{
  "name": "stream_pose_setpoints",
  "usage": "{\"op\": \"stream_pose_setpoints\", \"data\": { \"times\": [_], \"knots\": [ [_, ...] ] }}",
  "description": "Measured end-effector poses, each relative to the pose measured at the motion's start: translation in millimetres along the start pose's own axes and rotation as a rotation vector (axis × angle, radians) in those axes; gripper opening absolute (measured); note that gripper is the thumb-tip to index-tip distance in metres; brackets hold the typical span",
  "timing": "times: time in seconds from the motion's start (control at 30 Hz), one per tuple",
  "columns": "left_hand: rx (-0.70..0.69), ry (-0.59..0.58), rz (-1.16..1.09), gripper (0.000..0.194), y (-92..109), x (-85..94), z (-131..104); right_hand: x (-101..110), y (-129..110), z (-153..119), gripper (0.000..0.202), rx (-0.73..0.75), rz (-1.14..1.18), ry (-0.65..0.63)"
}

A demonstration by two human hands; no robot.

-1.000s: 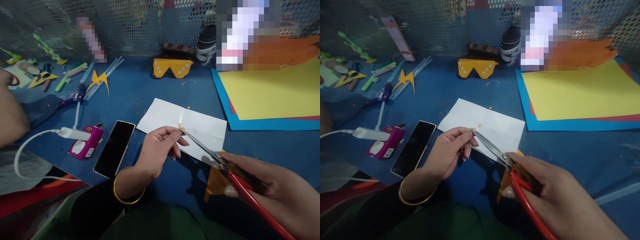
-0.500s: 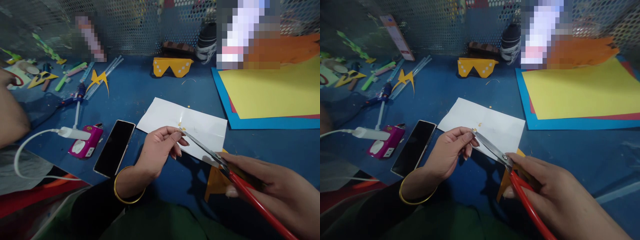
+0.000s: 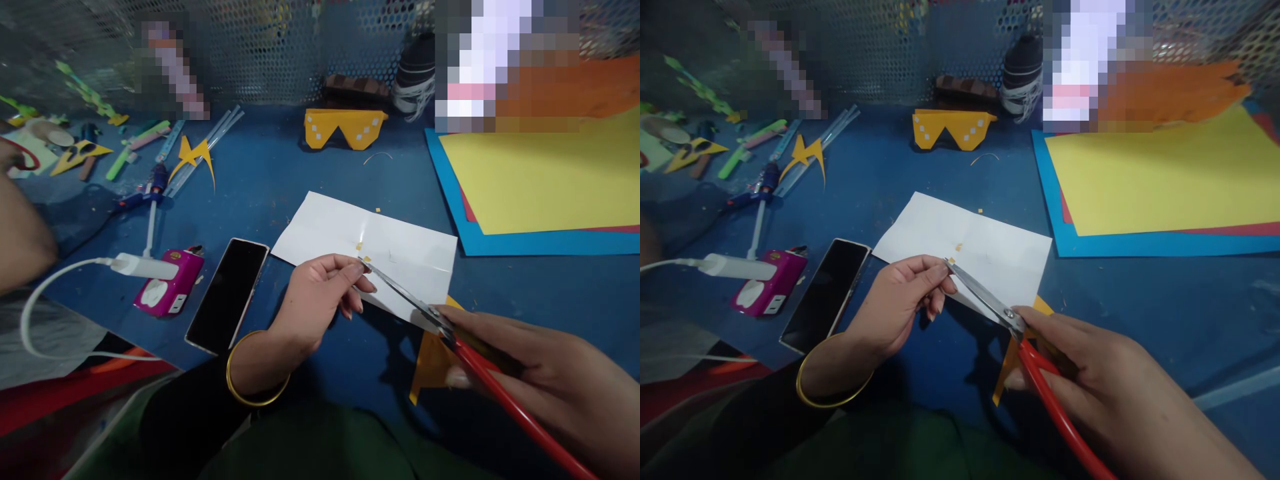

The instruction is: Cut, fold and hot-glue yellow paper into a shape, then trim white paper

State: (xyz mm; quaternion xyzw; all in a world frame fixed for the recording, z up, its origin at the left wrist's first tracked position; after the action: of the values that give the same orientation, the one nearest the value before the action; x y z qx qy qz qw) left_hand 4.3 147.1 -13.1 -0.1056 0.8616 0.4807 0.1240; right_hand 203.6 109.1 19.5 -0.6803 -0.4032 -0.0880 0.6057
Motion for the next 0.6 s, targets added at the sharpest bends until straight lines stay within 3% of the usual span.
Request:
{"op": "stream_pose_setpoints", "data": {
  "times": [0.2,0.4,0.6],
  "knots": [
    [0.042,0.004,0.006,0.015,-5.2,0.6,-0.3,-0.5,-0.1,2.0,0.027,-0.010,-0.043,-0.012],
    [0.093,0.029,0.047,0.017,-6.4,1.6,-0.3,-3.6,1.6,1.3,0.038,-0.063,-0.049,-0.055],
    [0.116,0.044,0.051,0.017,-8.4,4.1,0.4,-7.1,2.6,-0.3,0.035,-0.064,-0.053,-0.072]
  ]
}}
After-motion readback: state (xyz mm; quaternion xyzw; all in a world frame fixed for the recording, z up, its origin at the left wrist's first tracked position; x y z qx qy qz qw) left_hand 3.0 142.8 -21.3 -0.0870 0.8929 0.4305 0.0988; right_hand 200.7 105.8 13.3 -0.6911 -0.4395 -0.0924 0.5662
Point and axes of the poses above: each hand's wrist, its own z-axis towards the middle knuckle, its own x-axis out of the back of the hand, y = z × x, the point moved 7 cm from there along z, towards the middle knuckle, and after that the axes turned 7 degrees about -z, right-handed, at the moved point
